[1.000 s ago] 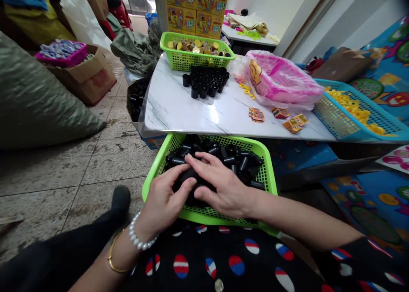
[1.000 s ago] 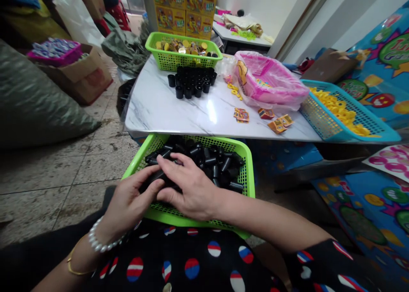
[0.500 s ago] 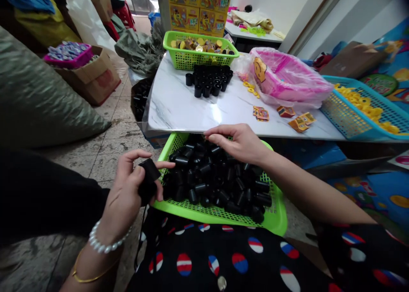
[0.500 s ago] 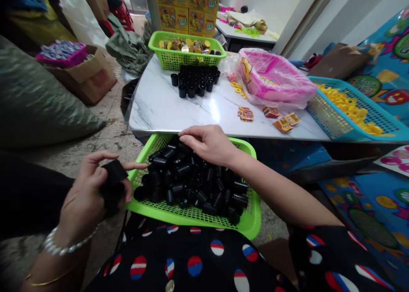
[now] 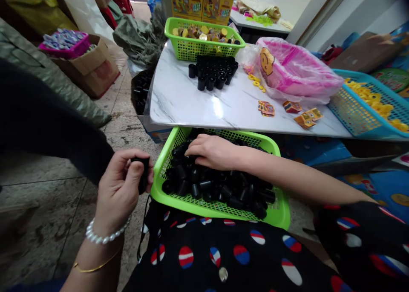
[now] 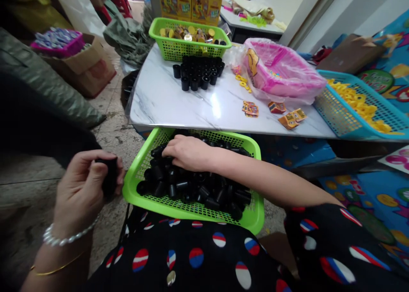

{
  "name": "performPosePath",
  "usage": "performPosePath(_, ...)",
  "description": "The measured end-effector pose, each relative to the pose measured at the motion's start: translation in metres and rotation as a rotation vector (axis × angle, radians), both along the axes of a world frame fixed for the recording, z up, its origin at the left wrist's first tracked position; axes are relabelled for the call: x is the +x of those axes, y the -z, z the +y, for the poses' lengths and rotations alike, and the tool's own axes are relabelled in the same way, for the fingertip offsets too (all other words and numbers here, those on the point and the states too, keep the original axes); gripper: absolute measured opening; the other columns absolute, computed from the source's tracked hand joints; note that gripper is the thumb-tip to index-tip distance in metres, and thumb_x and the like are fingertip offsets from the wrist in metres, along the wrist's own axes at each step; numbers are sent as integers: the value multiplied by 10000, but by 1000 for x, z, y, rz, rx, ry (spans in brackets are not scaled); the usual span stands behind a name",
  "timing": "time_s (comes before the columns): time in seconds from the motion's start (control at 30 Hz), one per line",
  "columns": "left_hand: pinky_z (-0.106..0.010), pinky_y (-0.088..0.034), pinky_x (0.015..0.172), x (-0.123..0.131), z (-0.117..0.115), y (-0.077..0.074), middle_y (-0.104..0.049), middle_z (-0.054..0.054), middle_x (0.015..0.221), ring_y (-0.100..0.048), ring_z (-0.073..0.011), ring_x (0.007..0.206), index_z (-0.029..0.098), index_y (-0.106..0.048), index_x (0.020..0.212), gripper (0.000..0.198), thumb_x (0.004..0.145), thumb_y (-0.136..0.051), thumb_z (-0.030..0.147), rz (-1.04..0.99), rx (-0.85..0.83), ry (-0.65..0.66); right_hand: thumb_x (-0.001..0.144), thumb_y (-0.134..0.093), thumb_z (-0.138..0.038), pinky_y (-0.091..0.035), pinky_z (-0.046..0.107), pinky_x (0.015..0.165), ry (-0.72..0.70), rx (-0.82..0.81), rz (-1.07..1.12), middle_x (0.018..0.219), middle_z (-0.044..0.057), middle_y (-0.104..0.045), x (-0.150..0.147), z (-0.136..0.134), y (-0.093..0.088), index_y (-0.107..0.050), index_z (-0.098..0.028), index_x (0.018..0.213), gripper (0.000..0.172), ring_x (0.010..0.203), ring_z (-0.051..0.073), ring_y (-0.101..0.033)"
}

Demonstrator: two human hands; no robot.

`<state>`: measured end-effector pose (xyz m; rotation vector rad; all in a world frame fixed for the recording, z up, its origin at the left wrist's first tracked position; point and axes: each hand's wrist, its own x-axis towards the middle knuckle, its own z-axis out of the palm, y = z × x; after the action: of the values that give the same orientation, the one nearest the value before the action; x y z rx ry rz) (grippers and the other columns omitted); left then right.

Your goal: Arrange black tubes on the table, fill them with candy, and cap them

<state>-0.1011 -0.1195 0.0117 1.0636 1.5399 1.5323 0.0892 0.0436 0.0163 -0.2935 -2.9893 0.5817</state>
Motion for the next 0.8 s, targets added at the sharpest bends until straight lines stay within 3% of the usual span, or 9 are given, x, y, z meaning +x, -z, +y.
performPosePath(0.17, -232, -454, 512, 11, 4, 3, -573, 8, 788, -551, -123, 598, 240, -523, 1028, 139, 940, -543, 346, 82, -32, 152, 813, -637, -152, -533, 298, 794, 361, -619, 356, 986, 47, -692, 25, -11, -13, -636, -144, 1083, 271, 853, 132, -642)
performPosePath(0.23, -237, -454, 545, 21, 11, 1, -557, 12, 774, -528, -114, 577, 234, -533, 1089, 191, 946, -530, 359, 160, -50, 205, 794, -659, -185, -539, 275, 775, 405, -826, 508, 940, 31, -667, 20, -21, -18, -608, -146, 1003, 219, 832, 120, -640)
performPosePath(0.33, -257, -459, 614, 34, 23, -3, -568, 7, 821, -537, -134, 639, 223, -525, 1142, 377, 851, -659, 421, 254, -4, 215, 769, -717, -238, -542, 276, 796, 400, -929, 676, 903, 12, -648, 8, -35, -23, -578, -164, 914, 213, 818, 117, -638)
performPosePath(0.43, -290, -462, 730, 39, 31, -5, -596, -14, 902, -573, -180, 795, 205, -555, 1100, 454, 764, -744, 445, 350, 33, 136, 780, -741, -304, -538, 297, 839, 411, -859, 745, 924, 23, -665, 4, -43, -24, -592, -170, 851, 213, 843, 136, -646)
performPosePath(0.57, -323, -457, 835, 35, 32, -5, -591, -29, 972, -580, -196, 906, 208, -608, 1027, 250, 844, -668, 366, 435, 38, 161, 845, -689, -320, -520, 305, 882, 388, -689, 642, 971, 35, -692, 23, -41, -27, -632, -172, 932, 180, 905, 154, -656)
performPosePath(0.67, -337, -482, 808, 26, 27, -1, -605, -42, 965, -585, -216, 914, 207, -618, 991, 189, 864, -620, 346, 385, 51, 190, 885, -641, -321, -533, 283, 758, 396, -496, 468, 903, 37, -689, 49, -34, -25, -635, -160, 1023, 212, 779, 140, -645)
performPosePath(0.8, -361, -513, 762, 20, 22, 4, -634, -73, 946, -598, -245, 896, 187, -640, 981, 226, 870, -562, 369, 355, 50, 166, 824, -699, -287, -510, 375, 809, 314, -65, 28, 944, 95, -669, 78, -36, -4, -686, -149, 1030, 248, 887, 227, -594)
